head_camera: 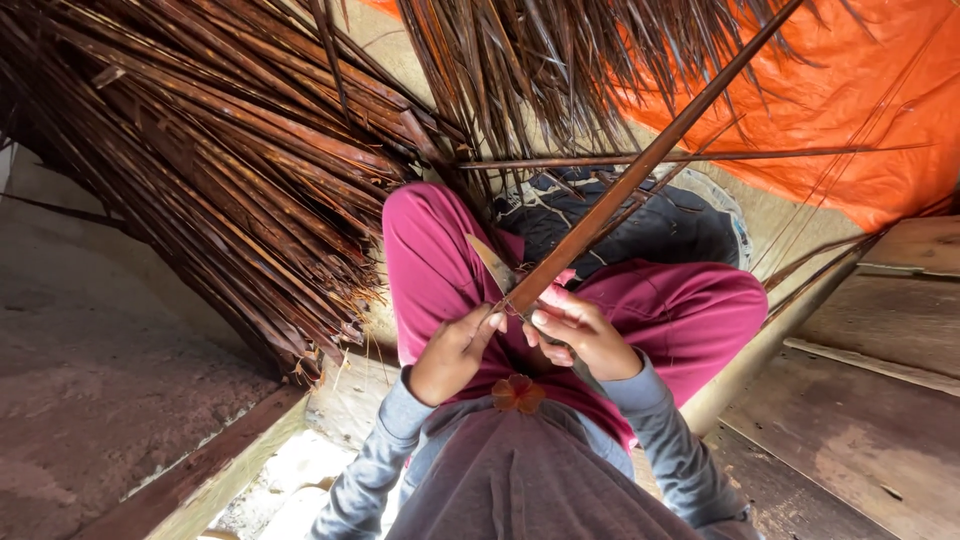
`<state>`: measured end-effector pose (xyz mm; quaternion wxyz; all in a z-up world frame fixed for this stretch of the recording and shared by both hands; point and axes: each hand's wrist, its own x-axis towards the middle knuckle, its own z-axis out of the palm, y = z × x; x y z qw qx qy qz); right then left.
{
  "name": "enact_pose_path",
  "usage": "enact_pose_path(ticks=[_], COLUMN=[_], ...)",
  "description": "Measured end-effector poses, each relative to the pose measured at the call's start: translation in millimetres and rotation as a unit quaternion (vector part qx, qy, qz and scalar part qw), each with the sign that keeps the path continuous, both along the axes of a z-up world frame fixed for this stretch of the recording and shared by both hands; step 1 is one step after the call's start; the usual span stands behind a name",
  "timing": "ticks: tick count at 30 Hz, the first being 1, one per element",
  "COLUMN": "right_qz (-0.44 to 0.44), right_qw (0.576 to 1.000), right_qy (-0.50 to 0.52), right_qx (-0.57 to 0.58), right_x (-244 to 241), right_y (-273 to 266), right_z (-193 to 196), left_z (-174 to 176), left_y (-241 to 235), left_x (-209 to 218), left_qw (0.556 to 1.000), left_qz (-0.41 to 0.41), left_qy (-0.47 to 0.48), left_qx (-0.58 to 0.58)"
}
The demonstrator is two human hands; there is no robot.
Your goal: The person sits cross-legged and uses a knife to shave thin strips from long sticks. They repeatedly hold a stick in one hand and scrape it with the knife in the other, producing fine shavings that fall away.
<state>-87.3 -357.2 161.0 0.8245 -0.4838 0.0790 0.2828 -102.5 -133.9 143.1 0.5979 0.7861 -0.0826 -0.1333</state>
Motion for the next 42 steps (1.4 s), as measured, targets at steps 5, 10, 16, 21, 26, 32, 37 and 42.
enact_pose_path(ticks=[5,10,16,21,26,32,37,42], right_qz=[-0.044,-0.05,-0.067,-0.093,-0.126,-0.141,-0.136,-0.14], right_qw=[0.996,0.996,0.994,0.99,0.976,0.972,0.98,0.984], right_qy=[-0.039,-0.04,-0.063,-0.085,-0.139,-0.15,-0.123,-0.087], right_qx=[-0.07,-0.068,-0.064,-0.067,-0.114,-0.118,-0.077,-0.068], right_x=[28,39,46,32,10,-5,-7,-2], right_y=[-37,-54,-60,-47,-31,-15,-7,1], right_z=[2,1,-1,-1,-12,-23,-33,-30], left_z=[29,5,-9,-1,2,-22,-22,-11], left_y=[13,29,54,75,73,56,52,70], left_x=[1,-12,-19,-1,4,-6,-17,-24], left_qw=[0.999,0.997,0.996,0.986,0.941,0.991,0.997,0.996], left_qz=[-0.047,-0.049,-0.078,-0.152,-0.212,-0.108,-0.029,-0.026], left_qy=[0.022,0.05,0.053,0.062,0.158,0.069,0.0,-0.034], left_qx=[-0.017,-0.016,0.005,-0.032,-0.21,-0.05,0.066,0.084])
